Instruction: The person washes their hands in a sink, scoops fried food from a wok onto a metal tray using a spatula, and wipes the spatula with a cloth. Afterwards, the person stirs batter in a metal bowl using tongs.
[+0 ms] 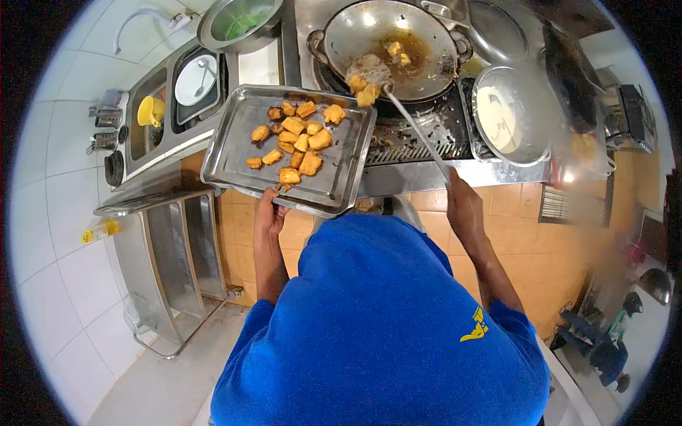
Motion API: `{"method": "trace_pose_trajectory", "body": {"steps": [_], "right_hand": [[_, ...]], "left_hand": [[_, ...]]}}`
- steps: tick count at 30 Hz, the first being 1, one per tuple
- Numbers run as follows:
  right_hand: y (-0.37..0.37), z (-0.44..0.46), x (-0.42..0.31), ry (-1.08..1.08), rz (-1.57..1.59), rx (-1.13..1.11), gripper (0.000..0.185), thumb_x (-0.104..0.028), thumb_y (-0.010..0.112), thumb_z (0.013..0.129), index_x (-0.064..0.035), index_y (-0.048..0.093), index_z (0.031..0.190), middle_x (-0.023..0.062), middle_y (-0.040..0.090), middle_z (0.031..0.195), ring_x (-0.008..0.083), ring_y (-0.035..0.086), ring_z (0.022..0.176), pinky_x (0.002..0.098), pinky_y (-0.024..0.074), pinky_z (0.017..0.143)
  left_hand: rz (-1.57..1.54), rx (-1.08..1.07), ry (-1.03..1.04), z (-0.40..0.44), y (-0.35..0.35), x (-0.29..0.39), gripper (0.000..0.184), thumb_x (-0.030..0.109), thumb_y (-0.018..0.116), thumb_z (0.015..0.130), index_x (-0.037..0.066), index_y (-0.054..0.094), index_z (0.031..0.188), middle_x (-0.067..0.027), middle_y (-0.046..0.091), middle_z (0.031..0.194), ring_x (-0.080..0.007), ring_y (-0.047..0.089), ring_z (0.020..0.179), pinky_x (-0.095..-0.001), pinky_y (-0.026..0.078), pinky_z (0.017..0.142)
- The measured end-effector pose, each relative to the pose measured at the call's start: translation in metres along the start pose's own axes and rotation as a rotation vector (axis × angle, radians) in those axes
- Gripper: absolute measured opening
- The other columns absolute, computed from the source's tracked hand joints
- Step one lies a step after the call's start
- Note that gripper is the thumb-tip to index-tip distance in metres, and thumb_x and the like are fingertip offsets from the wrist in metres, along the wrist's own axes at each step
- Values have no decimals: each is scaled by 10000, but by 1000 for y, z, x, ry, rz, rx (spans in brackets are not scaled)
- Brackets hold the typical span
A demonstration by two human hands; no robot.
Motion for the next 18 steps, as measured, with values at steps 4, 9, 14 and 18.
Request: {"method": "trace_pose_trajectory", "body": {"steps": [4, 9, 14, 18], "right_hand": [[-20, -12, -6, -36, -45, -25, 327, -65, 438, 825, -51, 436, 1152, 158, 515, 702, 320, 539, 588, 406, 434, 479], [-27, 22, 18, 18, -278, -4, 327, -41, 424, 822, -70, 453, 1146, 163, 503, 708, 314, 535, 576, 405, 418, 471], [-27, 96, 91, -61, -392, 170, 402, -23, 421, 806, -125, 416, 1194, 149, 493, 704, 327, 541, 596, 410, 427, 489], [-17, 143, 137, -87, -387, 153, 361, -53, 386, 825, -124, 423, 1177, 167, 511, 751, 338, 553, 636, 423, 437, 523]], "left_hand": [[-7, -13, 9, 8, -8, -8, 309, 96, 449, 728, -46, 423, 1001, -145, 558, 912, -249, 603, 744, -344, 540, 669], [-12, 9, 34, 7, -8, -11, 337, 96, 455, 722, -40, 416, 1028, -141, 554, 939, -245, 600, 768, -342, 539, 664], [-48, 25, 51, -3, -4, -12, 341, 95, 461, 716, -39, 412, 1025, -137, 548, 947, -232, 598, 780, -328, 541, 653], [-92, 72, 37, -2, -18, -17, 275, 116, 456, 757, -19, 431, 996, -129, 565, 915, -218, 605, 734, -321, 544, 621]]}}
Point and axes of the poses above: each hand's wrist, its own z-axis towards the middle knuckle, its own y-axis out of the palm, x = y × z, the point moved 5 cm from there along z, towards the middle knuckle
